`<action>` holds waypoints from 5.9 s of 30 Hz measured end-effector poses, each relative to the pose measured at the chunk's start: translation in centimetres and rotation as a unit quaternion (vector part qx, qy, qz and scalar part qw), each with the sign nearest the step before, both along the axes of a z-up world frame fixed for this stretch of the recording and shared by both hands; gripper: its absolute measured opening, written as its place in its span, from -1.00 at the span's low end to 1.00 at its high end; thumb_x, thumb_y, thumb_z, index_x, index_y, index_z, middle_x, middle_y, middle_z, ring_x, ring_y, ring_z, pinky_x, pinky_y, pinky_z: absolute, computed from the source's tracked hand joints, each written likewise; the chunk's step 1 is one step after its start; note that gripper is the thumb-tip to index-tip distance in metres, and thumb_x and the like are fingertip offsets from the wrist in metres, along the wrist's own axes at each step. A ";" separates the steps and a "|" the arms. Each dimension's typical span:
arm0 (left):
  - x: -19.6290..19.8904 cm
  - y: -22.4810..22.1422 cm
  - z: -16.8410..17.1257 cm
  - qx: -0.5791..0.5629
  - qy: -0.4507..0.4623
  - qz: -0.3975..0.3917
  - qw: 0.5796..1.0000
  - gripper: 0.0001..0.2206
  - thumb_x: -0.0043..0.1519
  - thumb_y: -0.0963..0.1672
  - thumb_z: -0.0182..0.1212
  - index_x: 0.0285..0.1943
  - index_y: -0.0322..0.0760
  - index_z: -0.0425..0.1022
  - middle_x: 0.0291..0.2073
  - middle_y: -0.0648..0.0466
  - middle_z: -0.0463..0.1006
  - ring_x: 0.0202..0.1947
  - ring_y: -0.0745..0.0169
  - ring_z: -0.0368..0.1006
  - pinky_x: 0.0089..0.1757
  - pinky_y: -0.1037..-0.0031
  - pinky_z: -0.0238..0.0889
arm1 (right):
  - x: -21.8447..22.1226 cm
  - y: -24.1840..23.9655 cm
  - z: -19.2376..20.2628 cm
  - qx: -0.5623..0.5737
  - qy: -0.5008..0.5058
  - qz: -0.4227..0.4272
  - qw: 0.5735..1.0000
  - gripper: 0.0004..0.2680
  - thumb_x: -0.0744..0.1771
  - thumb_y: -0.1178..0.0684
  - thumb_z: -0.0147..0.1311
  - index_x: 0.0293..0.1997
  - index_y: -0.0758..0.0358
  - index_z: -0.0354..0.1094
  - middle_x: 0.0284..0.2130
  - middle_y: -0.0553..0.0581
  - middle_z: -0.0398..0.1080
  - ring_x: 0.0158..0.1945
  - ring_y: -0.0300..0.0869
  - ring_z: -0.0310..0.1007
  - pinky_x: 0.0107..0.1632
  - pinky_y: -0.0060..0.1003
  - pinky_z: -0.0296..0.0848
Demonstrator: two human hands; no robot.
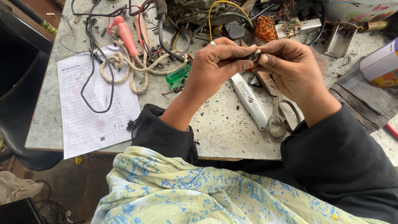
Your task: The person uses pliers to strip insulation from wires and connects them to a small electronic component at a workbench, while also handling a metal motor part.
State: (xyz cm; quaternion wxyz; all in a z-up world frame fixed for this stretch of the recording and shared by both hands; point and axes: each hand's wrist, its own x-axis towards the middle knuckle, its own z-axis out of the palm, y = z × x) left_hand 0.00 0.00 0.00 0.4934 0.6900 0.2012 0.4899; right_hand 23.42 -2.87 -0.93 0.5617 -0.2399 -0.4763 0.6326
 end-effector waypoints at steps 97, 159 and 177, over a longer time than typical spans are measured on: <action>2.1 -1.0 -1.0 0.058 0.378 -0.047 0.923 -0.75 0.10 -0.23 0.33 -0.04 -0.23 0.62 -0.12 0.02 0.58 -0.23 0.14 0.57 -0.16 0.33 0.43 | 6.3 3.3 -0.4 -0.045 -0.755 -0.246 0.606 -0.24 0.13 -0.39 0.33 0.46 -0.03 0.12 0.31 0.45 0.07 0.35 0.37 0.04 0.29 0.15 0.24; 0.3 1.4 -1.6 0.005 0.255 -0.024 0.967 0.04 0.00 0.25 0.37 0.59 -0.20 -0.01 0.33 -0.18 0.37 0.32 -0.05 0.35 0.21 0.17 0.24 | 3.4 -0.2 2.8 0.098 -0.194 -0.158 0.963 -0.46 0.30 0.07 0.41 0.42 0.33 0.22 0.09 0.25 0.48 0.09 -0.14 0.58 0.13 -0.30 0.62; 2.6 -2.2 -0.1 -0.142 0.102 -0.067 0.982 0.20 -0.14 0.00 0.63 0.55 -0.33 -0.31 0.23 -0.07 0.45 0.23 0.05 0.47 0.15 0.29 0.44 | -3.3 -3.3 2.1 0.122 -0.265 -0.140 0.946 -0.42 0.24 0.00 0.44 0.39 0.27 0.23 0.24 0.16 0.23 0.36 -0.06 0.35 0.40 -0.13 0.38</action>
